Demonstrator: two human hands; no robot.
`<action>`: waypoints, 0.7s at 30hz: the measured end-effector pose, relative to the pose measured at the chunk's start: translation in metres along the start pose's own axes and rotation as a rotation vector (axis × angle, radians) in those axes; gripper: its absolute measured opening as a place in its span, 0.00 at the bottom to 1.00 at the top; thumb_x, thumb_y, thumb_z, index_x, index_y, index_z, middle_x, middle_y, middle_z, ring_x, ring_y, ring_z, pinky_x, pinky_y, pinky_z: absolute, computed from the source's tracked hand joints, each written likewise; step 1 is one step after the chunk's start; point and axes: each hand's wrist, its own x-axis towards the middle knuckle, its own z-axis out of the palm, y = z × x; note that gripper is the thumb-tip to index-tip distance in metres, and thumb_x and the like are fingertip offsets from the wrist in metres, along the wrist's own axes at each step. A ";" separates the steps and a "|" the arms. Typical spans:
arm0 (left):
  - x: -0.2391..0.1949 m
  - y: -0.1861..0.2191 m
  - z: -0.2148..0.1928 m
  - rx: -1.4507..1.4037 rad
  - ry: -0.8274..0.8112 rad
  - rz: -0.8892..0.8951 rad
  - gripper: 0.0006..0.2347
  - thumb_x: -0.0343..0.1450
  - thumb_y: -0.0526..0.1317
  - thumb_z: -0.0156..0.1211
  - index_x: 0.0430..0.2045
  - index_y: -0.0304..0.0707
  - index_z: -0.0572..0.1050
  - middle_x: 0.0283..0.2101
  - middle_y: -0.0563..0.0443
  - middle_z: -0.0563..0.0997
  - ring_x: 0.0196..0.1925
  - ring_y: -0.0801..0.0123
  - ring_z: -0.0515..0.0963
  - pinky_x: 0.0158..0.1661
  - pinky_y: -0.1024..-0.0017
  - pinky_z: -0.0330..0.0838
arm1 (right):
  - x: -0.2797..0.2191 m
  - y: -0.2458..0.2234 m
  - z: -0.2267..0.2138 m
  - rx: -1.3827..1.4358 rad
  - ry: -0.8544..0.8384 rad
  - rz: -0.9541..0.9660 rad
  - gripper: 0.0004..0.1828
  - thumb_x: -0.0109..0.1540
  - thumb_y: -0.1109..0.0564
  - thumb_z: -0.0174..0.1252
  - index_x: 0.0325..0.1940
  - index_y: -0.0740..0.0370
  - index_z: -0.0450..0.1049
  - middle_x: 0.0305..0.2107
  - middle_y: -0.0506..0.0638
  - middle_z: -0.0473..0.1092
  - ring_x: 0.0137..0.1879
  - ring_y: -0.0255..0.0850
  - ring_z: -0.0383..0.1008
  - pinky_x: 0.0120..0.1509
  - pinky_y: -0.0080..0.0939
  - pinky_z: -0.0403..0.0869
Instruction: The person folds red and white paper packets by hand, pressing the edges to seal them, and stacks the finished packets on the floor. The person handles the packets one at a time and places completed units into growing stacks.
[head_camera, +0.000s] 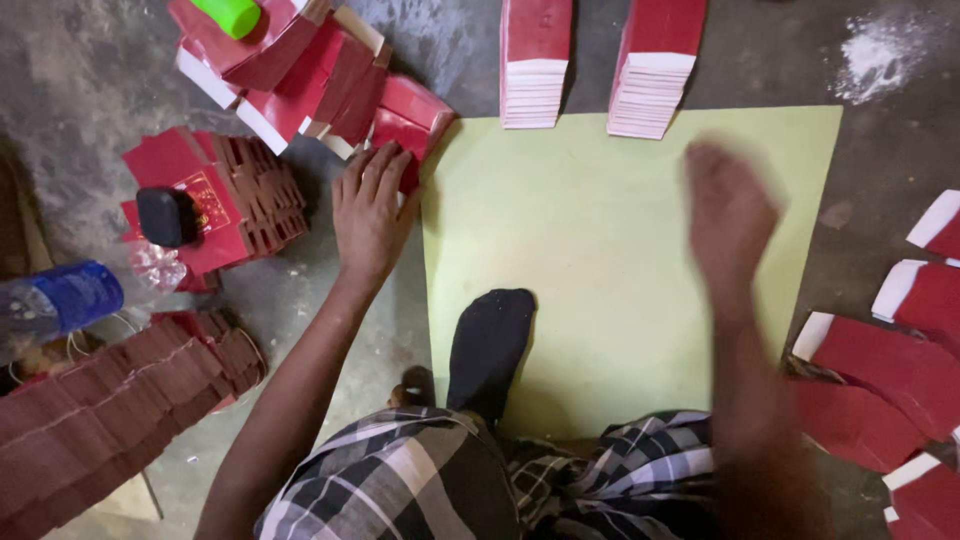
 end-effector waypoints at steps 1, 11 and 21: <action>-0.004 0.000 0.000 -0.008 -0.005 -0.005 0.23 0.71 0.40 0.72 0.61 0.42 0.74 0.66 0.48 0.74 0.70 0.52 0.69 0.65 0.54 0.64 | 0.038 0.013 0.001 -0.167 0.108 -0.051 0.14 0.78 0.51 0.59 0.55 0.65 0.79 0.43 0.59 0.78 0.47 0.49 0.79 0.53 0.45 0.74; -0.011 -0.011 0.002 -0.159 -0.030 -0.073 0.26 0.69 0.38 0.72 0.64 0.48 0.73 0.69 0.38 0.65 0.71 0.43 0.65 0.66 0.53 0.68 | 0.178 0.044 0.012 -0.272 0.123 -0.472 0.26 0.60 0.57 0.72 0.57 0.69 0.70 0.45 0.60 0.75 0.50 0.55 0.77 0.54 0.55 0.74; 0.007 -0.019 -0.001 -0.245 -0.035 -0.027 0.27 0.69 0.37 0.73 0.64 0.46 0.72 0.68 0.41 0.68 0.69 0.45 0.69 0.64 0.54 0.70 | 0.142 0.026 0.018 0.018 0.262 -0.450 0.32 0.63 0.70 0.66 0.69 0.63 0.63 0.61 0.54 0.72 0.67 0.47 0.76 0.73 0.42 0.73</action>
